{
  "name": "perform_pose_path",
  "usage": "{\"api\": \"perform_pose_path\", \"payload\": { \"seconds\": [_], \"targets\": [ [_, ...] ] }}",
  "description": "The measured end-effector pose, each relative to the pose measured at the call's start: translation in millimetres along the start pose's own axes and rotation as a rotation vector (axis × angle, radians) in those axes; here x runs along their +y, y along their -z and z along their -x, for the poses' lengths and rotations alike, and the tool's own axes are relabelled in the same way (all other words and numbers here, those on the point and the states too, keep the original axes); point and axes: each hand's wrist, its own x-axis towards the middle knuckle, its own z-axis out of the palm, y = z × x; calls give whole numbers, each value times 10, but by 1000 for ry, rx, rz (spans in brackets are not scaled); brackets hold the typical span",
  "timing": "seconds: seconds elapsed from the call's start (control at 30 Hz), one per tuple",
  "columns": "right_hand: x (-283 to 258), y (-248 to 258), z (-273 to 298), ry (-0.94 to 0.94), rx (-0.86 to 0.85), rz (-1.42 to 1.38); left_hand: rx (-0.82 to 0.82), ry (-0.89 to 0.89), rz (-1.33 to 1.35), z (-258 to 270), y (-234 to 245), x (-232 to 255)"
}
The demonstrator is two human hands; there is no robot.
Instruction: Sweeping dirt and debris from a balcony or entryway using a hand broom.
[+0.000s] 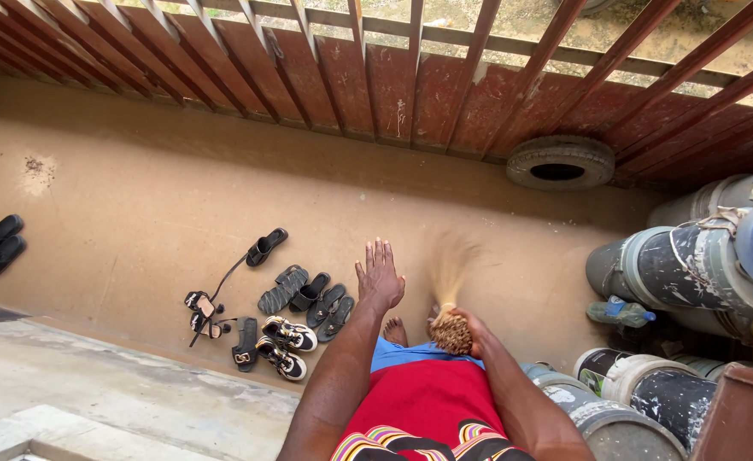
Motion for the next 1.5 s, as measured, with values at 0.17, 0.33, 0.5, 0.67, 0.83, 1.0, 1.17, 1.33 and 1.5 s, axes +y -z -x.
{"api": "perform_pose_path", "payload": {
  "seconds": [0.17,0.33,0.5,0.67,0.83,1.0,1.17,1.33,1.5],
  "targets": [
    [122,106,-185,36,-24,243,-12,-10,-10,-12,-39,-77],
    [-50,-42,237,152,-71,201,13,-40,-28,9,-33,-94],
    [-81,109,261,378,18,80,34,-59,-21,15,-45,-146],
    [76,311,-207,214,63,-37,39,-57,-26,36,-47,-220],
    [342,51,-293,67,0,93,39,-65,-47,62,-24,-280],
    [302,-200,151,158,-2,256,2,-79,-43,92,14,-231],
    [208,48,355,380,-154,113,-3,-123,-59,95,-59,-112],
    [175,379,208,464,63,-43,-9,-136,-54,95,-88,-38],
    [416,243,234,120,83,-161,-11,-148,-66,84,-135,-4]
  ]
}}
